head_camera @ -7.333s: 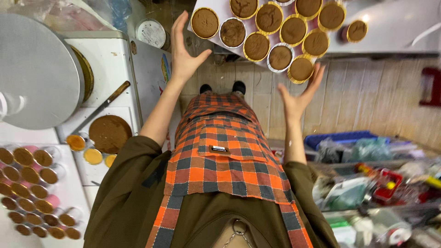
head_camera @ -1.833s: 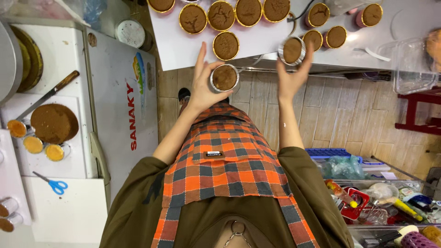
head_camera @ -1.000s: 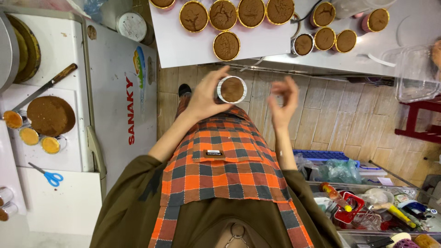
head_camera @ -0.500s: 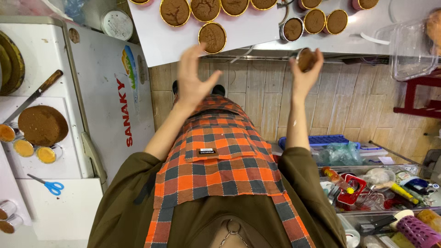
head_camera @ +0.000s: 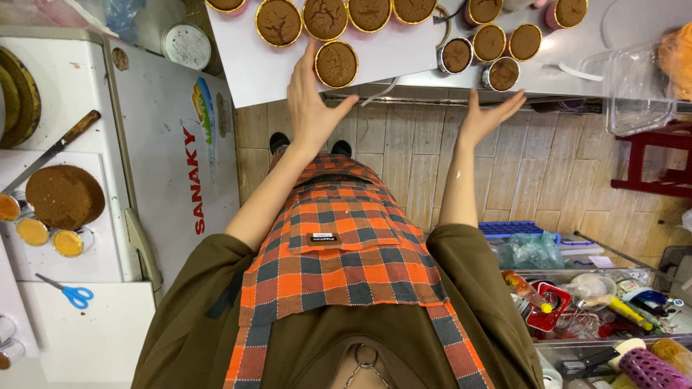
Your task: The person arranges small chocolate cupcakes in gold foil liners on a white tray. They pick up cupcakes from a nearby surface and place them into empty slots on the tray, adjusting positions to fit them neatly. The person also uses a white plastic tool to assist in positioning the cupcakes.
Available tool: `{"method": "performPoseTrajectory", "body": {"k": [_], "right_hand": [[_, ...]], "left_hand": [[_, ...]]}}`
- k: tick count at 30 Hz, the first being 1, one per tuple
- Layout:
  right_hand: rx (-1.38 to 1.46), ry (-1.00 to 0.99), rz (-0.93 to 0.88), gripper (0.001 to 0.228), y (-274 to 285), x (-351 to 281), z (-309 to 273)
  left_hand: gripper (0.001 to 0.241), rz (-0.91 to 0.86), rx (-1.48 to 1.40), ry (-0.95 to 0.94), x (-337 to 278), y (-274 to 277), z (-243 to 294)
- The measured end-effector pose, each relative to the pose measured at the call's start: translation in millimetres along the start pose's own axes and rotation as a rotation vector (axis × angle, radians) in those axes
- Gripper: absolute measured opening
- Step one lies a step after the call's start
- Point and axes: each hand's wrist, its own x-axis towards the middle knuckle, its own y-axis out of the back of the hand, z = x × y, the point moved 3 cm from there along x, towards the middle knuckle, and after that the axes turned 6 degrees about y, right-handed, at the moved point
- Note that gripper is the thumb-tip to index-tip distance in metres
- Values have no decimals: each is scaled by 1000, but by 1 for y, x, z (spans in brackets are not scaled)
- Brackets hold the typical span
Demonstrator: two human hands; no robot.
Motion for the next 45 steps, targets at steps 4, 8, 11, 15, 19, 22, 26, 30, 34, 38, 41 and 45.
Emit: {"method": "performPoseTrajectory", "body": {"k": [4, 8, 11, 15, 19, 22, 26, 30, 34, 38, 41, 45], "right_hand": [[163, -34, 4, 92, 16, -52, -40], [409, -93, -138, 81, 34, -97, -113], [566, 40, -454, 102, 41, -120, -181], [571, 156, -633, 114, 35, -121, -233], [805, -167, -633, 110, 22, -107, -225], [820, -54, -613, 106, 9, -101, -199], [588, -148, -224, 106, -7, -72, -125], [464, -139, 51, 117, -18, -34, -55], [132, -21, 103, 121, -25, -15, -21], [82, 21, 92, 120, -30, 3, -5], [78, 5, 70, 122, -29, 22, 8], [159, -30, 18, 125, -19, 41, 16]], "left_hand": [[111, 82, -20, 14, 5, -8, -2], [110, 38, -109, 52, -5, -2, 5], [117, -128, -166, 35, -21, 1, 23], [119, -470, -262, 7, -39, -9, 47], [110, -516, -270, -180, -45, 3, 52], [102, -555, -260, -170, -49, 13, 44], [95, -536, -203, -110, -57, 25, 31], [88, -531, -240, -13, -64, 33, 19], [88, -546, -226, -41, -70, 33, 19], [87, -561, -199, -78, -71, 31, 22], [87, -561, -186, -85, -72, 32, 23], [87, -558, -167, -64, -73, 31, 21]]}}
